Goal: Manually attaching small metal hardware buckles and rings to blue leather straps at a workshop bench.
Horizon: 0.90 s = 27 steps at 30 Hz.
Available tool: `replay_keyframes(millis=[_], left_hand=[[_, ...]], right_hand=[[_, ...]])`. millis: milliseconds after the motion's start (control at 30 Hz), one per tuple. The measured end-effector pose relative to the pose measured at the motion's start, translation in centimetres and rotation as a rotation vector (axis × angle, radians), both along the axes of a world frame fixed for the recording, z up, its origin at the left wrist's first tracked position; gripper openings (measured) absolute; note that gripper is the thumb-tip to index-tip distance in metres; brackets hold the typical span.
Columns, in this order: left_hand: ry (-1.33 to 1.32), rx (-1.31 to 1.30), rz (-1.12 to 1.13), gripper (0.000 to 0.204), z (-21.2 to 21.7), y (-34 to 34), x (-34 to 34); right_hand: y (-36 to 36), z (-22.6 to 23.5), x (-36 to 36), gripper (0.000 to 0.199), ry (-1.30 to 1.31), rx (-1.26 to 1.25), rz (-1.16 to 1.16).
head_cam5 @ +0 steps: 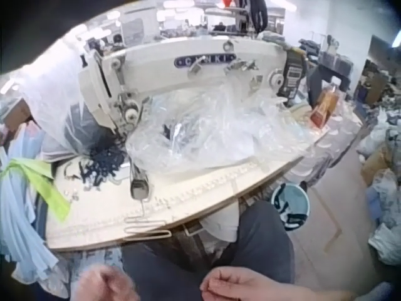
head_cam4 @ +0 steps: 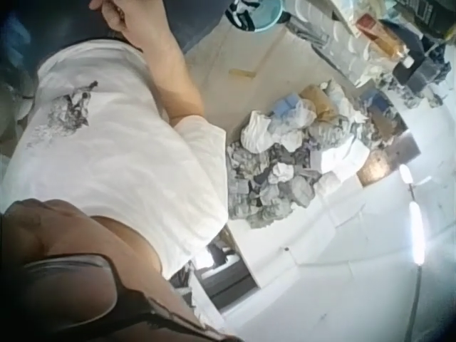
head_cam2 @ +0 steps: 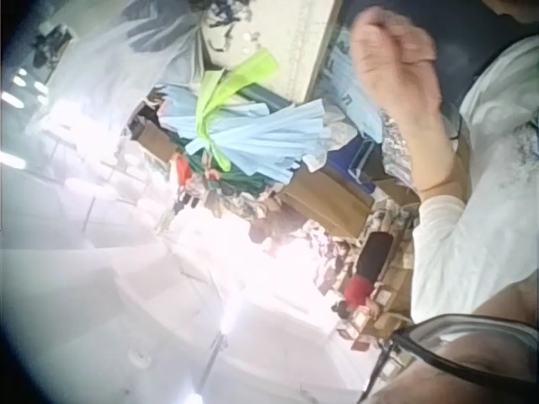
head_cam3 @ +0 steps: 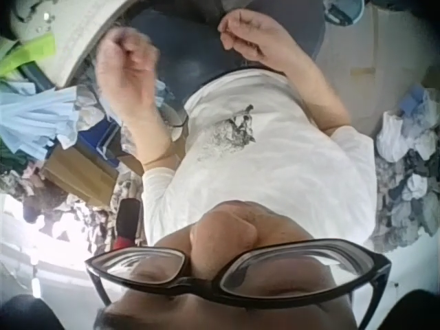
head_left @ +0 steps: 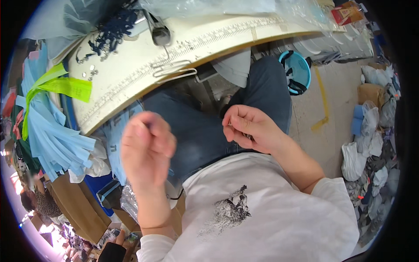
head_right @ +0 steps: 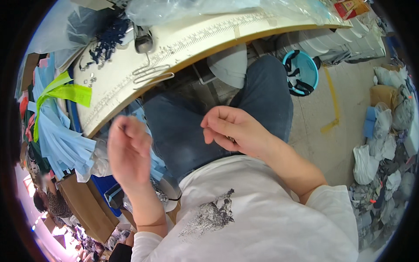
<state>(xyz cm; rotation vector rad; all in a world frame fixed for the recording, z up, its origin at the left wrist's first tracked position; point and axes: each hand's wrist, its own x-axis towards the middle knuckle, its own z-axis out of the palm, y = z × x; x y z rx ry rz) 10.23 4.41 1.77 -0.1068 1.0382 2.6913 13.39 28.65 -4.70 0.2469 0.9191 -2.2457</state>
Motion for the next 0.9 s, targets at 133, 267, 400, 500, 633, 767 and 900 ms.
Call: replay_keyframes(millis=[133,267,400,500,633,767,900], left_hand=[[-0.143,0.066,-0.122,0.015,-3.2,2.0,4.0],[-0.233,-0.063,-0.123,0.015,-4.1,3.3,5.0],[-0.205,-0.215,-0.141,0.023,-4.6,4.1,5.2],[-0.123,-0.324,-0.141,0.022,-4.6,4.3,5.4],[-0.024,-0.439,-0.144,0.019,-4.8,4.2,5.7],[-0.030,-0.526,-0.149,0.015,-4.6,4.2,6.0],[0.081,-0.549,-0.074,0.015,-4.5,4.5,6.0]], right_hand=[[-0.1,-0.5,-0.1,0.023,-0.002,-0.093,-0.027],[-0.5,0.0,0.0,0.021,0.035,-0.031,-0.034],[-0.6,0.1,0.5,0.018,0.054,0.010,-0.036],[-0.7,0.3,0.5,0.015,0.037,0.011,-0.056],[-0.8,-0.1,0.7,0.011,0.048,-0.035,-0.099],[-0.7,-0.3,0.8,0.018,0.105,0.022,-0.085],[-0.9,0.3,0.6,0.017,0.168,0.169,-0.091]])
